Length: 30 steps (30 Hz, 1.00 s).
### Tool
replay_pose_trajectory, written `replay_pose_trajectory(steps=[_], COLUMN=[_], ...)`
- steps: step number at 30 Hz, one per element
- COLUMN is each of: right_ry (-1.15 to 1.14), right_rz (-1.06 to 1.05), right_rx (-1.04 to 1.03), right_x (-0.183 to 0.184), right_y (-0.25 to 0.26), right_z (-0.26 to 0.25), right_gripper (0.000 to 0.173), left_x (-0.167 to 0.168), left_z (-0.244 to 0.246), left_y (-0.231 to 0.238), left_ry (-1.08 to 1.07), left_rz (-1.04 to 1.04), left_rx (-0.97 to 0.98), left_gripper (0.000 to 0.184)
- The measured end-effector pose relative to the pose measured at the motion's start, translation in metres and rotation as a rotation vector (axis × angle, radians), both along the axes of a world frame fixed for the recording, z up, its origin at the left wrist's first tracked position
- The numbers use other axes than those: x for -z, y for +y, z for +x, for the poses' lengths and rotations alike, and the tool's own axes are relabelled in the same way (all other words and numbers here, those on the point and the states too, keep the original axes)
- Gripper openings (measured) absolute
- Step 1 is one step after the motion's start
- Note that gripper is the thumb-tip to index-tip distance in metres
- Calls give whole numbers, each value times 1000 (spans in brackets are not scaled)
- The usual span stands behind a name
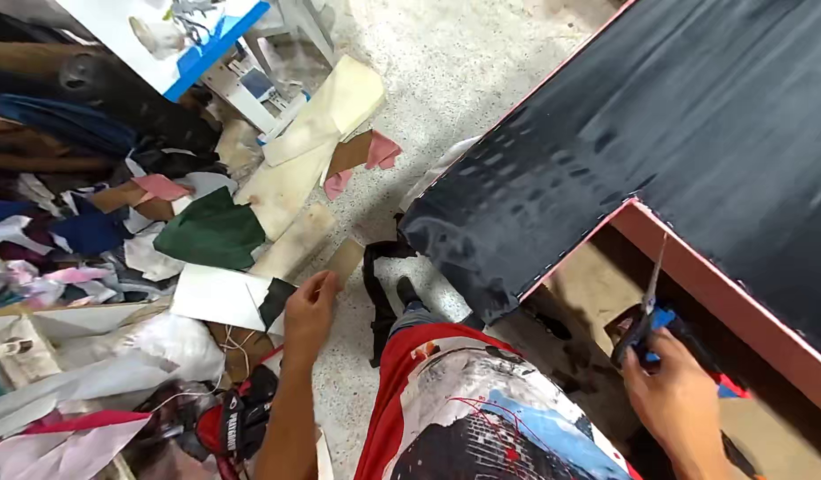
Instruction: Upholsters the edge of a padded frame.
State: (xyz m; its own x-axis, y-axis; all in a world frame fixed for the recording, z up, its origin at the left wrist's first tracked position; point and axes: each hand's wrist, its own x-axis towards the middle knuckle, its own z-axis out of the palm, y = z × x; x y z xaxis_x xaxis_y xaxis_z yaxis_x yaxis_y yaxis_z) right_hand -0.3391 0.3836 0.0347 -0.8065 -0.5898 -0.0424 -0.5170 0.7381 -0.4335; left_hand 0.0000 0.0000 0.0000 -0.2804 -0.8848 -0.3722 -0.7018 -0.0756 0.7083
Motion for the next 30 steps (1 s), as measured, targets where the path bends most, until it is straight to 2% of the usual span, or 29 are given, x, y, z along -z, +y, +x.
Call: replay_pose_trajectory(steps=[1, 3, 6, 8, 10, 12, 15, 17, 19, 21, 23, 25, 27, 30], right_ry=[-1, -43, -58, -55, -57, 0, 126, 127, 111, 102, 105, 110, 116, 133], right_rz=[84, 174, 227, 210, 157, 60, -148, -265, -391, -440, -378, -346, -331, -307], right_rx=[71, 161, 185, 198, 237, 245, 170, 101, 27, -48, -115, -113, -88, -56], right_x=[19, 44, 45, 44, 42, 33, -6, -34, -45, -36, -20, -10, -8, -13], right_y=[7, 0, -27, -40, -34, -28, -48, -88, -150, -219, -271, -301, -309, -306], right_z=[-3, -9, -23, -44, -48, -43, -5, 37, 69, 86, 93, 92, 87, 83], right_gripper=[24, 23, 25, 38, 46, 43, 42, 38, 30, 33, 38, 25, 10, 8], left_x=[-13, -31, -54, -61, -63, -71, -79, -71, -58, -42, -27, -22, -22, -22], left_z=[-29, -86, -153, -176, -179, -175, -174, -175, -175, -176, -175, -179, -185, -188], left_y=[-1, -11, -27, -40, -47, -50, -53, -64, -74, -82, -85, -90, -98, -114], left_ry=[125, 203, 143, 110, 52, 17, 21, 117, 244, 420, 576, 631, 619, 553], left_rz=[7, -46, -84, -70, -22, 32, 80, 102, 120, 199, 320, 396, 355, -16], left_rx=[26, 104, 194, 245, 327, 405, 489, 527, 559, 573, 572, 583, 643, 830], left_gripper=[40, 40, 46, 46, 40, 37, 35, 31, 26, 21, 24, 29, 37, 51])
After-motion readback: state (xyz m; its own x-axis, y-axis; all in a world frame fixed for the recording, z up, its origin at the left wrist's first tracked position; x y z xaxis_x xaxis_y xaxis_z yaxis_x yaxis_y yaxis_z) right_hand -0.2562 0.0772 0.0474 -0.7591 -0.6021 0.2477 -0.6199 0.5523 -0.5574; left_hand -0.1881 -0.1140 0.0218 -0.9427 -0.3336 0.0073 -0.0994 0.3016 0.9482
